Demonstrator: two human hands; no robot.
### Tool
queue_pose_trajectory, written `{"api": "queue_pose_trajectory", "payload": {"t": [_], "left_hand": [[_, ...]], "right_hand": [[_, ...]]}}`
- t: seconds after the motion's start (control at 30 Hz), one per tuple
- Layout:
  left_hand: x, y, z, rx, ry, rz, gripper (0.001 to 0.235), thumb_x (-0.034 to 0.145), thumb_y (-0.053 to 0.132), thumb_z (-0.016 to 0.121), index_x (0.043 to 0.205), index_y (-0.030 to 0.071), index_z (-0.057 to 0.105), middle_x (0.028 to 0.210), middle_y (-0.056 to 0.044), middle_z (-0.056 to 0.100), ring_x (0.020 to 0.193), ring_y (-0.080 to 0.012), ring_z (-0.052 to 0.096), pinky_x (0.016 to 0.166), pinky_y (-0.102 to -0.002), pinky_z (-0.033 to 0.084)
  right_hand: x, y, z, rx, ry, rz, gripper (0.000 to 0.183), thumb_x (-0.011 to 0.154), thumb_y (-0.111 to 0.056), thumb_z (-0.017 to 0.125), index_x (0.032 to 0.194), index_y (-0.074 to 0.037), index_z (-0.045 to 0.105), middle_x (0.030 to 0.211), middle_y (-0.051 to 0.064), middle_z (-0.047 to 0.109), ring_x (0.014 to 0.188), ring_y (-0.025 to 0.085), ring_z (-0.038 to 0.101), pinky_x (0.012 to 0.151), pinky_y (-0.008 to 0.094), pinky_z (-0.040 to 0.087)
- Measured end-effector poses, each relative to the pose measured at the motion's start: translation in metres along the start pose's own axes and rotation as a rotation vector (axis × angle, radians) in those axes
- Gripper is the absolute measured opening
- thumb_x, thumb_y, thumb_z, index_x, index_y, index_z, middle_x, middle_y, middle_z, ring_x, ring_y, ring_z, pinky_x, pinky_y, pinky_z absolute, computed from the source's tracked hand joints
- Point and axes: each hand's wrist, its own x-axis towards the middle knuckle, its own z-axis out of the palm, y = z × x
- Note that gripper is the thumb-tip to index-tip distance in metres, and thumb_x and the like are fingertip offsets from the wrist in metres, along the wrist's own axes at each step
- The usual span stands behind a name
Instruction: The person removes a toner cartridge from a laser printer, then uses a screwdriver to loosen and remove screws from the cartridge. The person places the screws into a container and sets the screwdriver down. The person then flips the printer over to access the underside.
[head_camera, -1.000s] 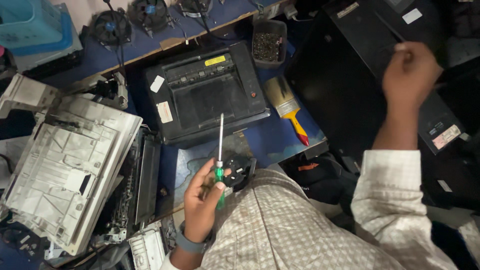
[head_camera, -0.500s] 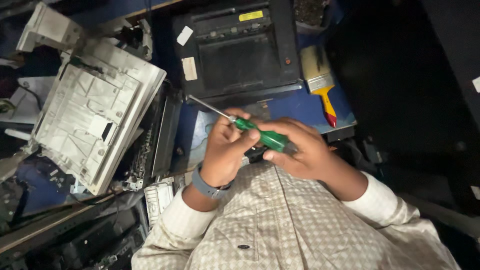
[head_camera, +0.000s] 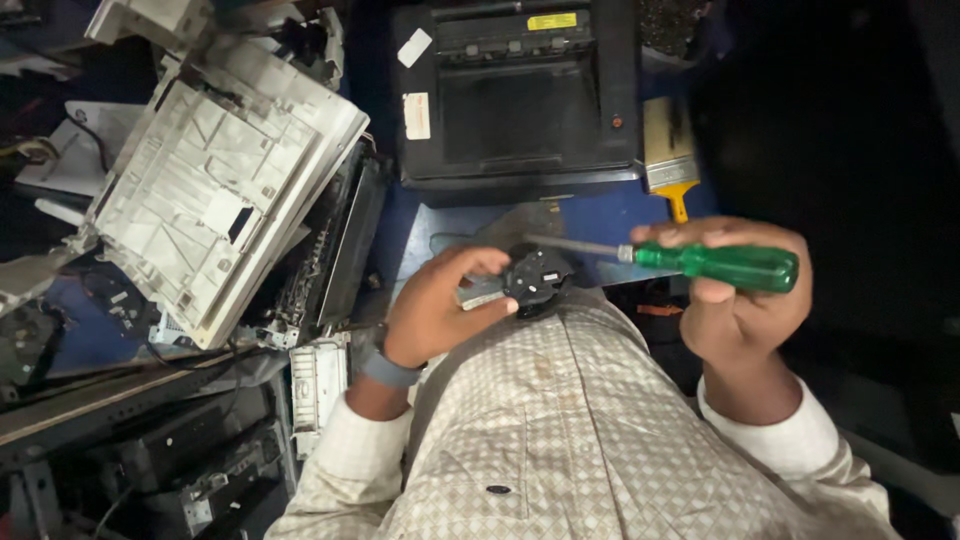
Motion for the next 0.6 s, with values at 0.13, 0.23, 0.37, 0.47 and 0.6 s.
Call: {"api": "queue_pose_trajectory", "payload": {"t": [0.13, 0.23, 0.37, 0.47, 0.6], "left_hand": [[-0.005, -0.017, 0.022, 0.168, 0.182, 0.094, 0.069, 0.072, 0.027, 0.090, 0.134, 0.010, 0.064, 0.129, -0.014, 0.067, 0.114, -0.0287, 0.068, 0.092, -0.036, 0.056], [-0.004, -0.026, 0.034, 0.210, 0.214, 0.173, 0.071, 0.070, 0.031, 0.091, 0.133, 0.010, 0.065, 0.130, -0.013, 0.068, 0.118, -0.0307, 0.067, 0.095, -0.038, 0.055], [-0.003, -0.034, 0.040, 0.237, 0.236, 0.239, 0.064, 0.075, 0.032, 0.091, 0.131, 0.011, 0.069, 0.129, -0.010, 0.071, 0.119, -0.0288, 0.069, 0.099, -0.037, 0.056], [-0.001, -0.037, 0.040, 0.226, 0.259, 0.255, 0.060, 0.076, 0.032, 0.090, 0.129, 0.011, 0.070, 0.128, -0.010, 0.072, 0.116, -0.0278, 0.071, 0.096, -0.036, 0.058], [-0.001, -0.037, 0.040, 0.179, 0.253, 0.278, 0.060, 0.077, 0.030, 0.090, 0.130, 0.010, 0.069, 0.129, -0.010, 0.072, 0.116, -0.0278, 0.072, 0.096, -0.035, 0.059]], "right_hand": [[-0.018, 0.007, 0.009, 0.128, -0.105, 0.122, 0.036, 0.103, -0.026, 0.074, 0.122, -0.002, 0.055, 0.110, 0.016, 0.070, 0.100, 0.027, 0.075, 0.095, 0.048, 0.066], [-0.022, 0.015, 0.015, -0.156, -0.273, 0.079, 0.037, 0.098, -0.025, 0.070, 0.117, 0.003, 0.056, 0.108, 0.019, 0.073, 0.103, 0.029, 0.078, 0.091, 0.041, 0.067], [-0.023, 0.020, 0.019, -0.276, -0.373, 0.032, 0.028, 0.099, -0.016, 0.070, 0.113, 0.004, 0.058, 0.108, 0.020, 0.074, 0.102, 0.028, 0.076, 0.092, 0.038, 0.063], [-0.022, 0.022, 0.022, -0.231, -0.375, 0.045, 0.028, 0.101, -0.015, 0.069, 0.115, 0.004, 0.056, 0.110, 0.020, 0.073, 0.104, 0.027, 0.076, 0.093, 0.037, 0.063], [-0.024, 0.023, 0.022, -0.221, -0.351, 0.065, 0.029, 0.101, -0.015, 0.069, 0.116, 0.005, 0.055, 0.111, 0.020, 0.072, 0.106, 0.028, 0.076, 0.094, 0.039, 0.064]]}}
